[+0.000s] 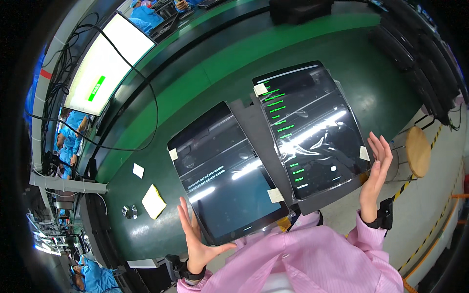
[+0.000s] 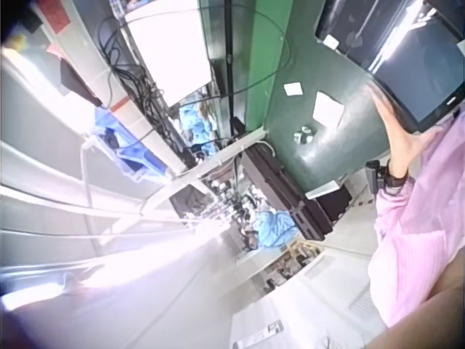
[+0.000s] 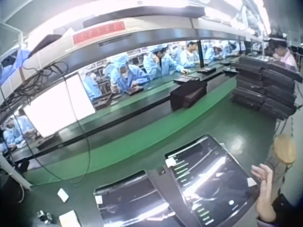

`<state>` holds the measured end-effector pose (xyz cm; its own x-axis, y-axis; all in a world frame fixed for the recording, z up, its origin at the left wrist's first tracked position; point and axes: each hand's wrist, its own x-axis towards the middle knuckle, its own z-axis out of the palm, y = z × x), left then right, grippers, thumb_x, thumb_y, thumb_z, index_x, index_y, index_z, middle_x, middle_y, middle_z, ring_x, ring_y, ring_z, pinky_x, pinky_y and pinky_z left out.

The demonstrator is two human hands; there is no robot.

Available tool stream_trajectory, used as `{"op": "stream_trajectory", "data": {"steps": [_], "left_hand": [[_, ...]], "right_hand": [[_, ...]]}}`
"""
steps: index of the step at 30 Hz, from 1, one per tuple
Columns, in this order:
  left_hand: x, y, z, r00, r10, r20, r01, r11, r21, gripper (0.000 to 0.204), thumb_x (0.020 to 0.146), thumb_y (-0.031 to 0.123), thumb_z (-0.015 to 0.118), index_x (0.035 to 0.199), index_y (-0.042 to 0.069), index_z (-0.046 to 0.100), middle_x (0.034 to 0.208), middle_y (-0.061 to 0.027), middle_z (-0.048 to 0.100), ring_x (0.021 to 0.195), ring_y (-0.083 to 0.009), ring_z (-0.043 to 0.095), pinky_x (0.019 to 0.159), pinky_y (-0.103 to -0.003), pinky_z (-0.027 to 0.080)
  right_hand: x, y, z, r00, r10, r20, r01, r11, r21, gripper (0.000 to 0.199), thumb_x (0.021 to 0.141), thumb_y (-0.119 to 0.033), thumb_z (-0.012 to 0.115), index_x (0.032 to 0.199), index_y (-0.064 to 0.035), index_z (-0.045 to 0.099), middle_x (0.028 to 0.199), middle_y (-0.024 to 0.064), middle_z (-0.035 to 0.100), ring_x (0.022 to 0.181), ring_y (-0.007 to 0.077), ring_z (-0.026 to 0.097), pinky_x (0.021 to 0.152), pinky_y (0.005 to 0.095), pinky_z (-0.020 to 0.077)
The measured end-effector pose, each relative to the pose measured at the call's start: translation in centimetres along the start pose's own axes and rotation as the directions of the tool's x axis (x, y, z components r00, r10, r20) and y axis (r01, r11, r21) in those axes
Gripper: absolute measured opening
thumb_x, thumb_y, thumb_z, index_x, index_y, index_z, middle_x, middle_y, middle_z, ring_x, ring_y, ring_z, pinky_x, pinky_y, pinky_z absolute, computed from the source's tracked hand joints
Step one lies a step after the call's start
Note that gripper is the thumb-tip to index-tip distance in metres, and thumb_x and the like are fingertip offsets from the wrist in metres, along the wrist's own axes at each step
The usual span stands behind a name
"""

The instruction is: The recorder is testing multiple electronic tablets on a factory assembly line, interacting with the screens and using a yellow tool to connect or adjust components.

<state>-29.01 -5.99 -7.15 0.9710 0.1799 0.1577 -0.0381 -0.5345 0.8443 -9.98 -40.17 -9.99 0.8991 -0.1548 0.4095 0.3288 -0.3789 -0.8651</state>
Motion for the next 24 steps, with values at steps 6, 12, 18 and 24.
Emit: {"op": "stream_trajectory", "data": {"steps": [6, 12, 18, 24], "left_hand": [[-0.1, -0.1, 0.1, 0.989, -0.082, -0.124, 0.05, 0.97, -0.24, 0.14, 0.049, 0.02, 0.091, 0.144, 0.011, -0.012, 0.15, -0.0204, -0.004, 0.129, -0.0379, 0.032, 0.098, -0.046, 0.042], [0.9, 1.1, -2.4, 0.987, -0.09, -0.13, 0.085, 0.995, -0.048, 0.13, 0.049, 0.027, 0.09, 0.145, 0.008, 0.004, 0.149, -0.0214, 0.01, 0.131, -0.038, 0.03, 0.104, -0.048, 0.033], [6.8, 3.6, -8.7, 0.971, 0.234, -0.043, -0.161, 0.779, 0.606, 0.052, 0.08, 0.033, 0.057, 0.125, 0.007, 0.054, 0.142, -0.0212, 0.033, 0.134, -0.0385, 0.025, 0.107, -0.047, 0.02], [16.6, 0.9, -7.3, 0.944, 0.316, 0.099, -0.316, 0.768, 0.557, 0.03, 0.093, 0.024, 0.044, 0.118, 0.017, 0.061, 0.139, -0.019, 0.035, 0.132, -0.0388, 0.024, 0.109, -0.05, 0.013]], "right_hand": [[0.0, 0.3, 0.2, 0.999, -0.035, -0.001, 0.035, 0.999, -0.021, 0.058, 0.096, -0.045, 0.029, 0.135, -0.0018, 0.031, 0.131, 0.0199, 0.045, 0.122, 0.03, 0.044, 0.103, 0.0406, 0.0292], [1.4, -0.9, -1.7, 0.997, 0.015, 0.072, -0.016, 1.0, 0.019, 0.056, 0.096, -0.045, 0.027, 0.135, -0.0047, 0.034, 0.13, 0.0159, 0.047, 0.119, 0.028, 0.047, 0.1, 0.0377, 0.0329], [9.8, -5.7, -3.7, 0.902, -0.345, 0.261, 0.401, 0.892, -0.209, 0.047, 0.096, -0.03, 0.028, 0.109, 0.002, 0.06, 0.122, 0.0142, 0.052, 0.115, 0.0242, 0.049, 0.096, 0.0325, 0.0346], [16.9, -3.9, 2.6, 0.705, -0.43, 0.563, 0.605, 0.779, -0.163, 0.033, 0.095, -0.022, 0.04, 0.113, -0.0039, 0.062, 0.129, 0.0094, 0.047, 0.123, 0.0252, 0.038, 0.103, 0.0353, 0.0252]]}}
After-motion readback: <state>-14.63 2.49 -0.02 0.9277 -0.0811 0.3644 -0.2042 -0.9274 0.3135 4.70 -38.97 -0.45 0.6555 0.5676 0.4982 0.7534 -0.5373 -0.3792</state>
